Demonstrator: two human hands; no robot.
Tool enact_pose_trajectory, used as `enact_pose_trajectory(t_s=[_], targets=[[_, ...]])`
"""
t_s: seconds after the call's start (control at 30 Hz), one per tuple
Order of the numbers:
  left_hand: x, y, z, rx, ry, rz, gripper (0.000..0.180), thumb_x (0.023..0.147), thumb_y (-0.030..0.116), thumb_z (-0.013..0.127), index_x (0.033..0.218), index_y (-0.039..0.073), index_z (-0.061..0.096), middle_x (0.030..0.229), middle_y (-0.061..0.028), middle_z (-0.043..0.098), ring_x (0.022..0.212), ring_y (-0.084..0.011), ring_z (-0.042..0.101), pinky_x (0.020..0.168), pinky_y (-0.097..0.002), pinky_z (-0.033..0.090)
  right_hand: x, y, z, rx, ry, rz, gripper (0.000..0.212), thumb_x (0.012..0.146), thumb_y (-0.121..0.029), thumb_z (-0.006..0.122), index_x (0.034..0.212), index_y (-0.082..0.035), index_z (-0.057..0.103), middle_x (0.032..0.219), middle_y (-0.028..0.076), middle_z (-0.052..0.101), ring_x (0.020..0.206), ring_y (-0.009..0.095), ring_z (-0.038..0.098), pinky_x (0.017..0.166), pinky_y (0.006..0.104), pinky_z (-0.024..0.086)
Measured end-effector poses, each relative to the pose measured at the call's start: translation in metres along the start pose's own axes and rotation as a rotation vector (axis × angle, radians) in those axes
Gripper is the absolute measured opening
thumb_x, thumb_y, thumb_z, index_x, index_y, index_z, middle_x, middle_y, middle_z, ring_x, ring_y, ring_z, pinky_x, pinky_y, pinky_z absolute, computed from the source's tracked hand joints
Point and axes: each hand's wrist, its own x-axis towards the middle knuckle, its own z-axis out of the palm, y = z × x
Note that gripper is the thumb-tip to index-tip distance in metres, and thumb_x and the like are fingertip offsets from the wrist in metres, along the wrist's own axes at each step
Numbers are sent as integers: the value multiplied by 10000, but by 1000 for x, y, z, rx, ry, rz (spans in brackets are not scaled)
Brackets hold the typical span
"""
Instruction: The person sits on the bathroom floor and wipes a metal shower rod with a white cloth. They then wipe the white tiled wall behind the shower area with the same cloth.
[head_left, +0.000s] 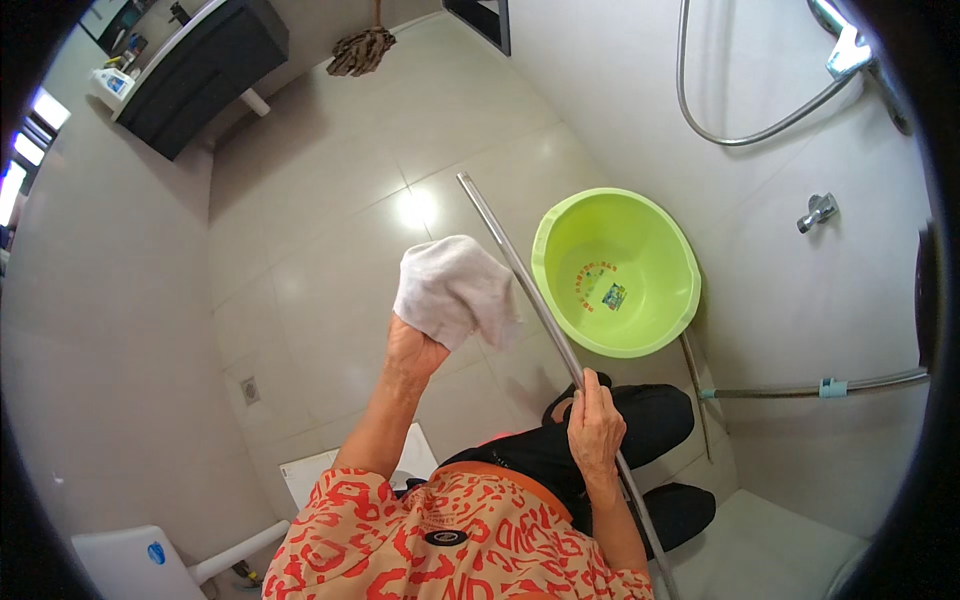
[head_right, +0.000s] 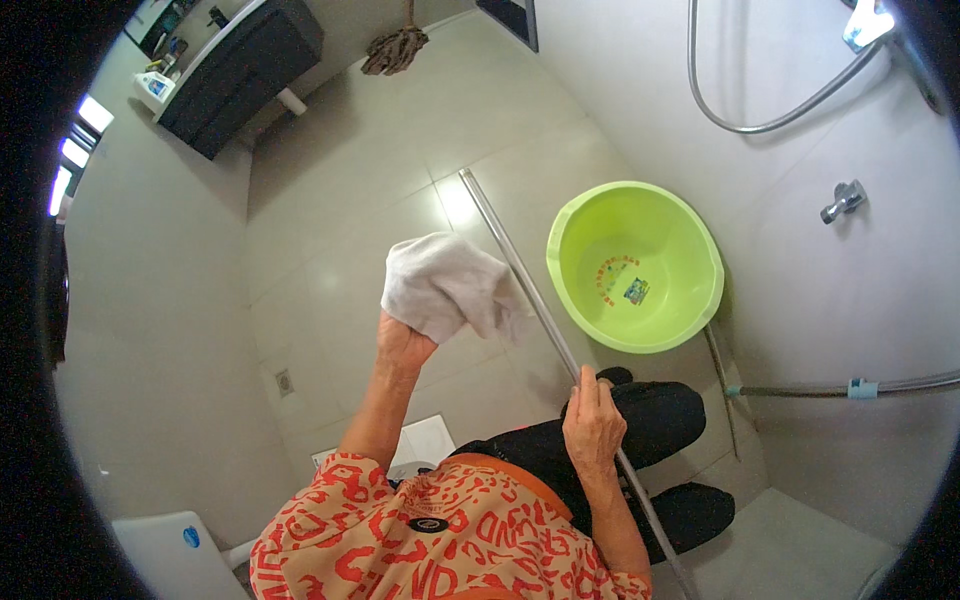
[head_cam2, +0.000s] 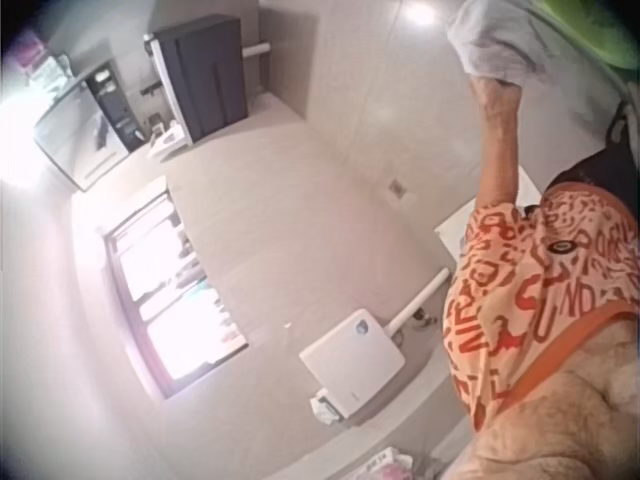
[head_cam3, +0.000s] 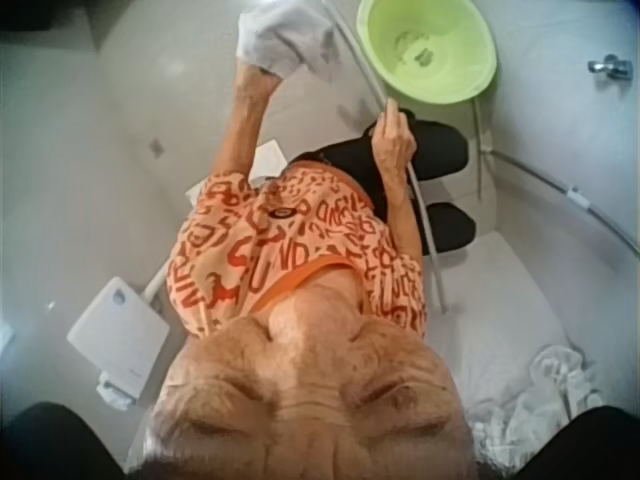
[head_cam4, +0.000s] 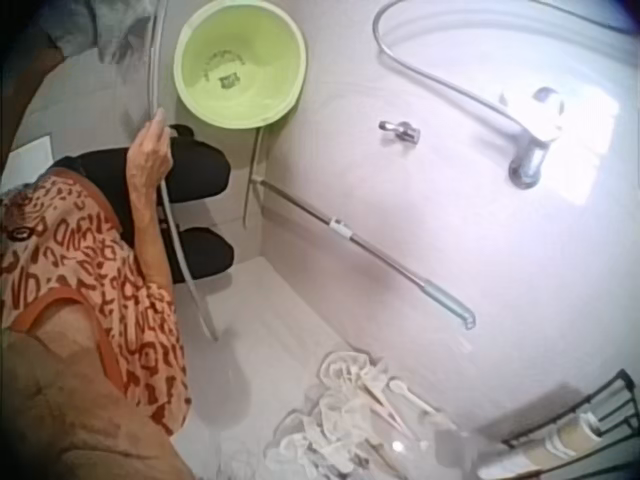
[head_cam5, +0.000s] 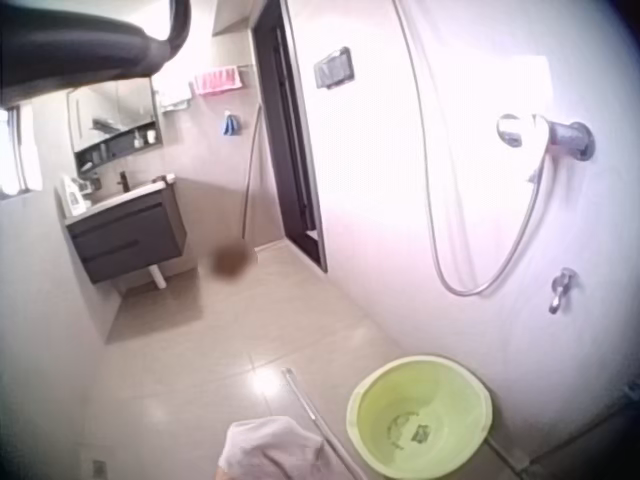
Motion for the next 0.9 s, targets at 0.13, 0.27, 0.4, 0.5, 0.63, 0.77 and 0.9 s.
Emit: enact_pose_trajectory(t_s=[0.13,0.27,0.4,0.5,0.63,0.77,0.9], targets=[[0,-30,20,530,-264,117,284,904,265,525,1115,78,561,1257,-80,521,1172,-237,483,967,-424,404,2,-2,-1,42,20,-20,343,842,-60,572,1174,-12,501,822,147,558,664,296,613,533,371,494],[13,-75,44,1399,-627,543,149,781,148,624,923,104,621,1149,-57,565,1089,-240,491,946,-410,329,2,-5,-2,63,17,-26,308,842,-52,564,1144,-4,524,827,149,568,657,296,614,539,370,491],[21,-109,6,1764,-587,627,178,682,102,684,849,137,630,1012,-79,555,1003,-275,482,882,-429,315,-1,-2,2,111,93,-56,295,833,-52,573,1122,-1,546,823,147,583,653,301,612,549,373,488],[15,-107,17,1685,-297,865,235,623,110,714,839,128,621,991,-75,510,1002,-270,444,878,-425,308,-3,-2,3,120,76,-9,300,827,-57,582,1120,-1,551,812,146,591,660,305,614,555,378,488],[25,-115,33,1268,248,827,320,615,203,791,844,76,607,1077,-110,463,1052,-307,403,942,-430,259,-4,-3,4,145,124,-10,302,822,-58,590,1116,2,557,827,149,609,682,306,626,561,374,495],[34,-113,8,1287,181,805,477,633,138,797,1015,46,527,986,-103,455,974,-263,466,855,-348,387,-3,1,5,164,198,-38,302,820,-53,592,1113,10,559,859,151,623,693,306,633,568,365,504],[54,-116,0,643,421,516,416,673,105,781,996,21,532,963,-84,444,903,-182,474,800,-295,432,-2,-3,0,185,126,41,275,826,-47,587,1095,11,579,861,166,631,724,319,633,606,370,499]])
